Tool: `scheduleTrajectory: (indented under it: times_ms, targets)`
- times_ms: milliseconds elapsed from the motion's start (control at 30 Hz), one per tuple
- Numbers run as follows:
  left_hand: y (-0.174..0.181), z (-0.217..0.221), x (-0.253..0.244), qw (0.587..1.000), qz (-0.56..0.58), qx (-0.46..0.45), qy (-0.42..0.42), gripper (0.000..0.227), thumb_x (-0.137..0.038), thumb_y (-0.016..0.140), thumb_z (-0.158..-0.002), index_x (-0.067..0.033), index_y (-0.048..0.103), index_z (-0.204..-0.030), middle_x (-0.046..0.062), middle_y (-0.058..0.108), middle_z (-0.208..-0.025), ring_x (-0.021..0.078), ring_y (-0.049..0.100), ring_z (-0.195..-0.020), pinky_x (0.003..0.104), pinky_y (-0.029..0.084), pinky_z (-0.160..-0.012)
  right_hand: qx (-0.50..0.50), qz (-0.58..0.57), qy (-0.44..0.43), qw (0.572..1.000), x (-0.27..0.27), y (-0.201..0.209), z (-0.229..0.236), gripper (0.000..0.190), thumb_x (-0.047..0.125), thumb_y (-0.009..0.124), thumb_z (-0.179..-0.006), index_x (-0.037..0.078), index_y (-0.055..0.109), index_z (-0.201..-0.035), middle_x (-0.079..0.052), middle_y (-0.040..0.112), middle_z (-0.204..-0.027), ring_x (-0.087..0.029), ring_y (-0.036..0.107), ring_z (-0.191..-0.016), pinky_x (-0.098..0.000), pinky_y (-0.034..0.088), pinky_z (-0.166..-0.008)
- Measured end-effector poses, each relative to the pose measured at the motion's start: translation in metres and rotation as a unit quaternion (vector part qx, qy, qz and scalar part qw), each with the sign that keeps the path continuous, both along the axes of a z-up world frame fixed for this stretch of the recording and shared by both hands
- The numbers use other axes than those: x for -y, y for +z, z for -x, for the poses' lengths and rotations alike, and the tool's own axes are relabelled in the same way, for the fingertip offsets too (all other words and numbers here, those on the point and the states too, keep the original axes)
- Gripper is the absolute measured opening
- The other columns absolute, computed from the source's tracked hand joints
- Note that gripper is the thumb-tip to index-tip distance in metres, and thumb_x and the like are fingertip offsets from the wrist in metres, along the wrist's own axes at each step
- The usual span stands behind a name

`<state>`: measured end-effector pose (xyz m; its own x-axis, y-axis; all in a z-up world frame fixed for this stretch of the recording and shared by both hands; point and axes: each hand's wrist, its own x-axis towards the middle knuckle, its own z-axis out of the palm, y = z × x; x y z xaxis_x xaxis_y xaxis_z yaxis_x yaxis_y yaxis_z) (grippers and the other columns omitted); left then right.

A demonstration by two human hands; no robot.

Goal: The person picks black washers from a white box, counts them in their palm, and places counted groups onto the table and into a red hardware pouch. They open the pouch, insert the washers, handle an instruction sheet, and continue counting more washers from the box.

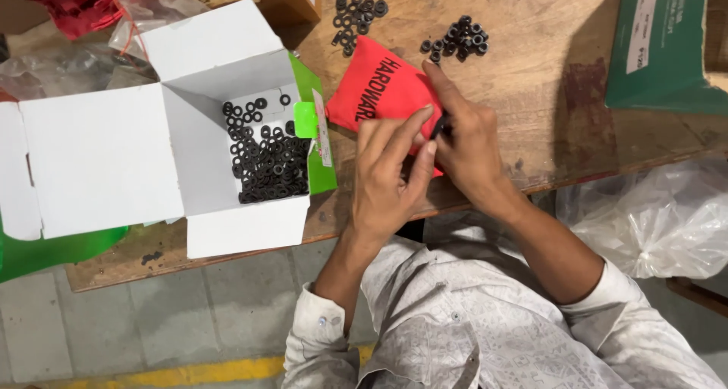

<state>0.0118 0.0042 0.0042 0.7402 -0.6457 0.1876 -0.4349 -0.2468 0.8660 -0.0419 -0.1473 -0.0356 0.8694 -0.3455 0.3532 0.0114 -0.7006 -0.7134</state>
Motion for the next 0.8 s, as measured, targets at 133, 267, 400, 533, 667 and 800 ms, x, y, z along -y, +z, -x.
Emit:
scheduleTrajectory:
  times_ms: [133,267,400,533,667,800]
  targets:
    - [-0.008,-0.018,0.008,0.985,-0.023,0.168,0.04,0.035,-0.018,0.063,-0.107,-0.0121,0.063,-0.141,0.011,0.061,-0.135,0.0305,0.049,-0.133,0.045,0.042,-0.115,-0.111,-0.209,0.123,0.964,0.016,0.014,0.009,0.097,-0.008,0.069,-0.088,0.009,0.014,-0.166,-0.014,0.062,-0.086,-0.016,0.06,-0.07,-0.0353,0.052,-0.064]
    - [-0.017,-0.029,0.015,0.971,-0.15,0.185,-0.023,0.043,-0.03,0.044,-0.112,-0.0153,0.056,-0.151,0.007,0.044,-0.163,0.0325,0.03,-0.157,0.056,0.017,-0.13,-0.038,-0.29,0.229,0.929,0.032,-0.012,0.029,0.087,-0.003,0.063,-0.104,0.007,0.005,-0.169,-0.01,0.063,-0.101,-0.014,0.067,-0.095,-0.0369,0.061,-0.091]
    - [-0.018,-0.026,0.007,0.975,-0.16,0.147,-0.05,0.046,-0.028,0.039,-0.113,-0.0155,0.046,-0.157,0.006,0.04,-0.168,0.0301,0.025,-0.16,0.058,0.01,-0.13,-0.114,-0.22,0.056,0.967,0.012,0.002,0.021,0.086,-0.003,0.067,-0.095,0.008,0.022,-0.168,-0.006,0.071,-0.087,-0.015,0.074,-0.079,-0.0348,0.061,-0.071]
    - [-0.024,-0.023,0.003,0.971,-0.174,0.154,-0.061,0.052,-0.024,0.044,-0.11,-0.0157,0.041,-0.162,0.001,0.038,-0.17,0.0273,0.024,-0.164,0.06,0.008,-0.133,-0.025,0.094,-0.049,0.994,0.002,-0.014,0.009,0.078,-0.003,0.078,-0.086,0.01,0.041,-0.153,-0.015,0.067,-0.091,-0.029,0.068,-0.077,-0.041,0.056,-0.068]
    - [-0.025,-0.015,0.001,0.929,-0.273,0.244,-0.047,0.062,-0.031,0.057,-0.098,-0.0212,0.045,-0.158,0.002,0.032,-0.168,0.0304,0.023,-0.157,0.067,0.007,-0.125,-0.072,0.039,-0.071,0.994,0.0,-0.015,0.01,0.067,-0.003,0.079,-0.087,0.006,0.049,-0.147,-0.01,0.06,-0.079,-0.026,0.064,-0.068,-0.0396,0.052,-0.061]
    - [-0.025,-0.015,-0.006,0.93,-0.266,0.254,0.0,0.063,-0.034,0.063,-0.094,-0.0304,0.047,-0.155,0.005,0.027,-0.167,0.0364,0.02,-0.155,0.071,0.007,-0.121,-0.031,-0.019,-0.008,0.999,0.001,0.015,0.035,0.058,-0.005,0.075,-0.091,0.005,0.053,-0.144,-0.011,0.065,-0.101,-0.021,0.067,-0.078,-0.0325,0.055,-0.066]
